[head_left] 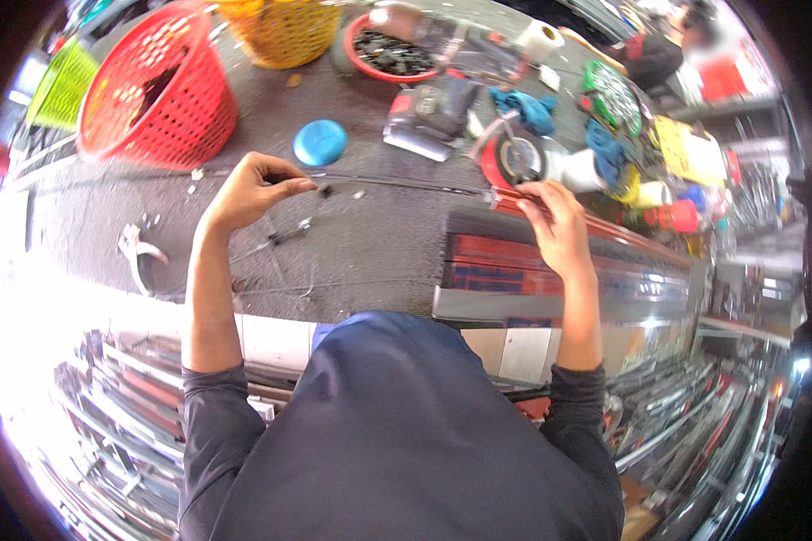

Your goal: The person assembles a window frame by cutting a thin wire, inserting small metal clips into a long aluminum profile, and using pliers to secure them. They repeatedly position and crimp the clips along the profile while working at a cluttered workbench.

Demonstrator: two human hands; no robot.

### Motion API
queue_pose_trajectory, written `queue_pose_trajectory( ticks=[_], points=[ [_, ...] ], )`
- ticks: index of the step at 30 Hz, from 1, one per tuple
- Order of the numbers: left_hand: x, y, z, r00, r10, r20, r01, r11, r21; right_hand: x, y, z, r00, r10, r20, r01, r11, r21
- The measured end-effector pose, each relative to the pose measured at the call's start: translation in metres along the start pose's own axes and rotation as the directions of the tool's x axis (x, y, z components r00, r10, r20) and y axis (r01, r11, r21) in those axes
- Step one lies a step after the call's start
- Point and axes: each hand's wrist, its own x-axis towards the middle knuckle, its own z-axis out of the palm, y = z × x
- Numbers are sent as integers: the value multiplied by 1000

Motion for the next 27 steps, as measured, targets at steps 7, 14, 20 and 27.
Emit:
queue_pose_trajectory(
  ticks=[7,14,20,27],
  points=[
    [-124,2,-71,904,111,-412,6,962,272,-20,23,49,987,51,151,-25,985,-170],
    [-154,-9,-78,761,81,-643,151,942,298,-31,39,81,978,-40,205,96,958,-271],
    [-133,-34,-76,672,248,-698,128,889,439,-36,37,86,975,78,208,-47,988,-149],
    [-107,-54,-89,634,272,-724,94,902,421,-30,18,86,968,151,202,-115,977,-180]
  ],
)
